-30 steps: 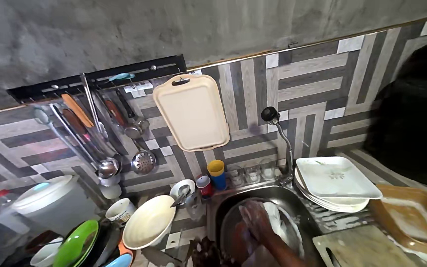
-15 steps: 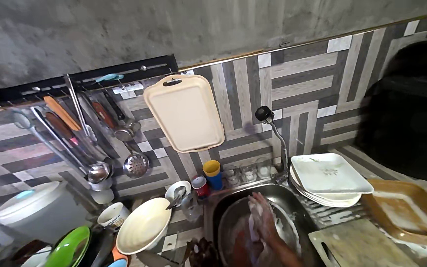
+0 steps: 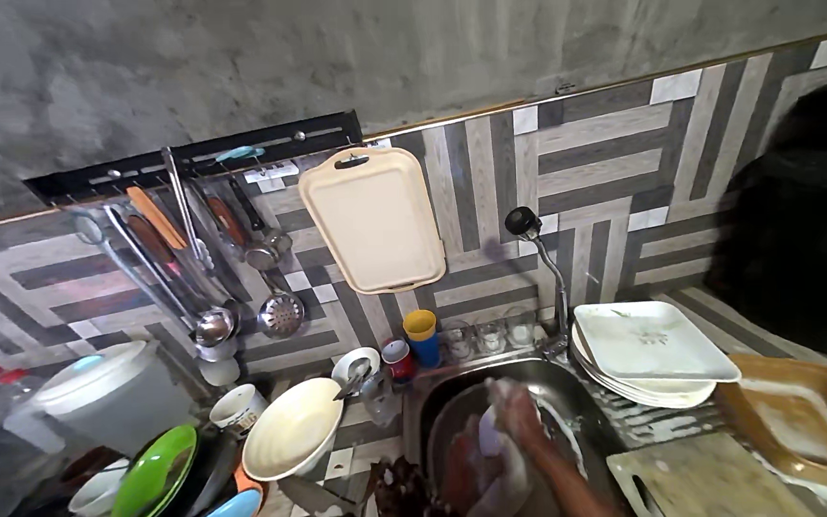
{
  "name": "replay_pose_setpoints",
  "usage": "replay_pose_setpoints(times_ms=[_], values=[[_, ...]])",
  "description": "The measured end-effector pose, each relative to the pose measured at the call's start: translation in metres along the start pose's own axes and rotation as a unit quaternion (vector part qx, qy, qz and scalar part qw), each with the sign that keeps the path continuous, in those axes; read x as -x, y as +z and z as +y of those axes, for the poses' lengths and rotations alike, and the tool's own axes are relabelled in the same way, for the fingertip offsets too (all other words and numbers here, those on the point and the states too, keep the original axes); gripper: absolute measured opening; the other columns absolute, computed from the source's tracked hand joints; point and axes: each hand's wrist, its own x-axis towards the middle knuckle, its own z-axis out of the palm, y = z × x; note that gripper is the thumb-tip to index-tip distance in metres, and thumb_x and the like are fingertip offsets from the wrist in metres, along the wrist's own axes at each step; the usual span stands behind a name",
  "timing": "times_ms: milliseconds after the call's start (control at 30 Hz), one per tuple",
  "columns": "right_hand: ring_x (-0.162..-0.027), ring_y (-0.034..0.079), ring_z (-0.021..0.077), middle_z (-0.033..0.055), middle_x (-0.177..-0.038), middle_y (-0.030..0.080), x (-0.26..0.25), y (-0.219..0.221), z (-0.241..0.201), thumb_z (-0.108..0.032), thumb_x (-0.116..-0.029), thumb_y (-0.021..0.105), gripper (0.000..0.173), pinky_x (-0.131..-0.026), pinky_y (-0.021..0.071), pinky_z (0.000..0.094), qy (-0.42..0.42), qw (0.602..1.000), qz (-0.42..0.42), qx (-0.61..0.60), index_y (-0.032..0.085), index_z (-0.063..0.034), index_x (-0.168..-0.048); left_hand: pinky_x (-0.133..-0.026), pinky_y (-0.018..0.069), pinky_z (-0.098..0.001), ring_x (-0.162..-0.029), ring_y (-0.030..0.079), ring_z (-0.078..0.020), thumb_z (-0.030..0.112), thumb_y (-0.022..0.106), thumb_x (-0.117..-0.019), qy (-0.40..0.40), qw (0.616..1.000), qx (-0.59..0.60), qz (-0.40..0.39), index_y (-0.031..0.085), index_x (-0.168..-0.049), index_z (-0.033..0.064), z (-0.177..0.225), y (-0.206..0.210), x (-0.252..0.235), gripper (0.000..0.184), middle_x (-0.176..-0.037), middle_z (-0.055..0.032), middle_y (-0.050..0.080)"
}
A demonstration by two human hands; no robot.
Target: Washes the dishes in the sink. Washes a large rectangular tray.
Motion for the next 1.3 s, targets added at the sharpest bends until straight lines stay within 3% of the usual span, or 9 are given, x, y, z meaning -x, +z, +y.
replay_pose_setpoints(times_ms=[133, 267, 333, 600, 767, 900, 1067, 1167, 1300], values=[[-0.131, 0.058, 0.0386, 0.0218, -0.13, 0.068, 0.014, 0.011, -0.007, -0.033, -0.1057, 0.049, 0.045, -0.118, 0.0347, 0.0553, -0.135, 0.986, 0.018, 0.101, 0.071, 0.0004, -0.124, -0.114, 0.033, -0.0408, -0.134, 0.048, -0.0325, 0.01, 0.056, -0.1038, -0.118, 0.993, 0.007, -0.007, 0.044, -0.146, -0.0096, 0.08, -0.037, 0.055, 0.048, -0.146, -0.0274, 0.051], [-0.099, 0.062, 0.0314, 0.0237, -0.11, 0.066, -0.031, 0.02, 0.065, -0.036, -0.1097, 0.047, 0.047, -0.09, 0.0498, 0.0498, 0.173, 0.939, 0.095, -0.283, 0.064, 0.0058, -0.124, -0.099, 0.0532, -0.0548, -0.113, 0.066, -0.0376, 0.025, 0.082, -0.081, 0.006, 0.998, 0.057, 0.038, 0.049, -0.142, -0.0013, -0.014, 0.021, -0.001, 0.074, -0.122, -0.0255, 0.066], [-0.12, 0.059, 0.0369, 0.0276, -0.13, 0.062, -0.038, 0.026, 0.08, -0.038, -0.1112, 0.041, 0.051, -0.103, 0.046, 0.0544, 0.218, 0.928, 0.082, -0.289, 0.058, 0.0036, -0.136, -0.097, 0.0536, -0.0541, -0.111, 0.067, -0.0368, 0.026, 0.084, -0.0776, -0.005, 0.996, 0.075, 0.055, 0.049, -0.142, -0.0002, -0.027, 0.03, -0.009, 0.078, -0.12, -0.0249, 0.067], [-0.152, 0.034, 0.0383, 0.0154, -0.159, 0.045, 0.014, 0.045, -0.003, -0.026, -0.1074, 0.04, 0.045, -0.123, 0.0266, 0.0578, -0.084, 0.987, 0.095, 0.101, 0.059, -0.0079, -0.145, -0.099, 0.0536, -0.0514, -0.11, 0.068, -0.0357, 0.022, 0.08, -0.0821, 0.027, 0.997, 0.04, 0.063, 0.047, -0.143, -0.005, -0.017, 0.022, -0.009, 0.074, -0.119, -0.0247, 0.068], [-0.112, 0.06, 0.0238, 0.02, -0.129, 0.062, -0.014, 0.034, 0.08, -0.024, -0.1126, 0.036, 0.041, -0.097, 0.0495, 0.0414, 0.182, 0.893, 0.057, -0.407, 0.052, 0.0027, -0.14, -0.102, 0.0513, -0.0537, -0.116, 0.065, -0.0389, 0.019, 0.084, -0.0791, -0.04, 0.993, 0.095, 0.065, 0.045, -0.146, -0.004, -0.012, 0.019, 0.017, 0.081, -0.124, -0.0284, 0.065], [-0.101, 0.064, 0.018, 0.0136, -0.116, 0.066, 0.004, 0.061, 0.13, -0.03, -0.113, 0.029, 0.045, -0.086, 0.0561, 0.0393, 0.205, 0.839, 0.039, -0.502, 0.054, -0.0012, -0.135, -0.102, 0.0515, -0.0538, -0.114, 0.065, -0.0389, 0.019, 0.084, -0.0792, -0.058, 0.985, 0.139, 0.079, 0.043, -0.146, -0.0061, -0.029, 0.023, 0.024, 0.082, -0.122, -0.0293, 0.065], [-0.085, 0.063, 0.0312, 0.0235, -0.1, 0.067, -0.039, 0.02, 0.055, -0.034, -0.1088, 0.05, 0.046, -0.081, 0.0522, 0.0507, 0.123, 0.954, 0.1, -0.256, 0.066, 0.007, -0.121, -0.1, 0.0519, -0.0543, -0.113, 0.066, -0.0393, 0.027, 0.085, -0.0798, -0.058, 0.995, 0.068, 0.037, 0.046, -0.145, -0.0023, -0.044, 0.007, 0.003, 0.081, -0.12, -0.0276, 0.067], [-0.126, 0.062, 0.0342, 0.0225, -0.128, 0.068, -0.005, 0.013, -0.013, -0.032, -0.108, 0.048, 0.045, -0.114, 0.0432, 0.0494, -0.085, 0.995, -0.047, 0.028, 0.067, 0.0039, -0.127, -0.106, 0.0487, -0.0499, -0.121, 0.063, -0.0344, 0.027, 0.079, -0.0862, -0.053, 0.999, 0.003, 0.008, 0.049, -0.144, -0.0014, -0.012, -0.001, -0.005, 0.071, -0.129, -0.0234, 0.065], [-0.129, 0.06, 0.0375, 0.0203, -0.127, 0.069, 0.006, 0.034, -0.002, -0.035, -0.1051, 0.052, 0.043, -0.117, 0.0384, 0.0537, -0.186, 0.98, -0.002, 0.068, 0.074, -0.0018, -0.12, -0.101, 0.0524, -0.0522, -0.113, 0.068, -0.0361, 0.03, 0.083, -0.0829, -0.014, 0.998, 0.025, 0.062, 0.052, -0.14, -0.0057, -0.018, 0.016, -0.009, 0.074, -0.119, -0.025, 0.069]])
